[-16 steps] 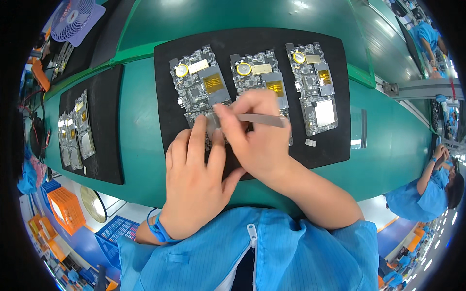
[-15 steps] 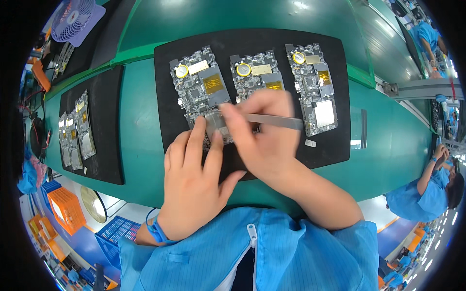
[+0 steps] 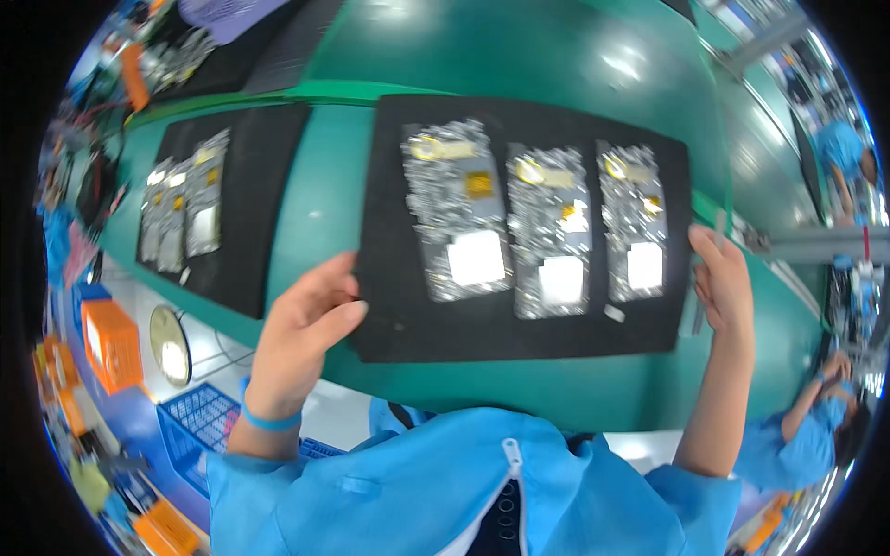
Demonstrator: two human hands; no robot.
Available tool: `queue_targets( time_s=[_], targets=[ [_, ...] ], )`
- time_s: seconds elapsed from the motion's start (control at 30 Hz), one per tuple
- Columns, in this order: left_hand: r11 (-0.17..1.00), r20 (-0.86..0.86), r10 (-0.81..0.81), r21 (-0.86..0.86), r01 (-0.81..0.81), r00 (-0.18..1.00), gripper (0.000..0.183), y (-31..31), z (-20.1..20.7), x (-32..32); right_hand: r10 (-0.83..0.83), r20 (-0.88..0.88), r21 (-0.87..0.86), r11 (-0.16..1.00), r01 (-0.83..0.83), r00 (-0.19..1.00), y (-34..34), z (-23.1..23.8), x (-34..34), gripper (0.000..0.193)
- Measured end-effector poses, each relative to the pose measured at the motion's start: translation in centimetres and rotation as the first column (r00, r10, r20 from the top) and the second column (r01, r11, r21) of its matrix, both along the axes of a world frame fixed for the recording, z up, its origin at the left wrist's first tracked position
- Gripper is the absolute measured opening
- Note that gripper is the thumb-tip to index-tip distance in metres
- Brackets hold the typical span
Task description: The person uses tweezers to pick up small metallic components from a transparent sheet and places them onto specific areas of circuit boards. The person repeats this process for multiple boards, carefully positioning each component before moving to the next unit.
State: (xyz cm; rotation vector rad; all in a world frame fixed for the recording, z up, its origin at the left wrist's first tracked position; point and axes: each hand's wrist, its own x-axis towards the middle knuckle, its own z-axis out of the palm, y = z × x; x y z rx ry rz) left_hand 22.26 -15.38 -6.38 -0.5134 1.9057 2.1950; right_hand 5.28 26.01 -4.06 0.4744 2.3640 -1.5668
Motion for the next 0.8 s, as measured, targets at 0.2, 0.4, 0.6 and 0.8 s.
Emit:
queue_targets(
  time_s=[0.2, 0.4, 0.6, 0.8],
  targets=[
    [0.919, -0.081, 0.185, 0.366, -0.143, 0.979, 0.033, -0.4, 2.9, 0.8, 0.136, -0.123, -0.063, 0.988, -0.144, 0.983, 0.4, 1.7, 0.4, 0.02],
    [0.91, -0.236, 0.414, 0.126, -0.394, 0.879, 0.041, -14.0, 6.8, 3.5, 0.398, -0.083, -0.094, 0.909, -0.405, 0.914, -14.0, 3.6, 2.6, 0.049],
    [0.734, -0.282, 0.664, 0.065, -0.676, 0.693, 0.037, -35.6, 4.5, 4.8, 0.626, -0.286, -0.097, 0.734, -0.672, 0.725, -33.6, -1.4, 4.4, 0.039],
    [0.618, -0.354, 0.702, -0.129, -0.775, 0.618, 0.047, -44.6, -5.3, 0.7, 0.662, -0.328, -0.06, 0.697, -0.715, 0.674, -37.2, -3.6, 3.3, 0.039]
  ],
)
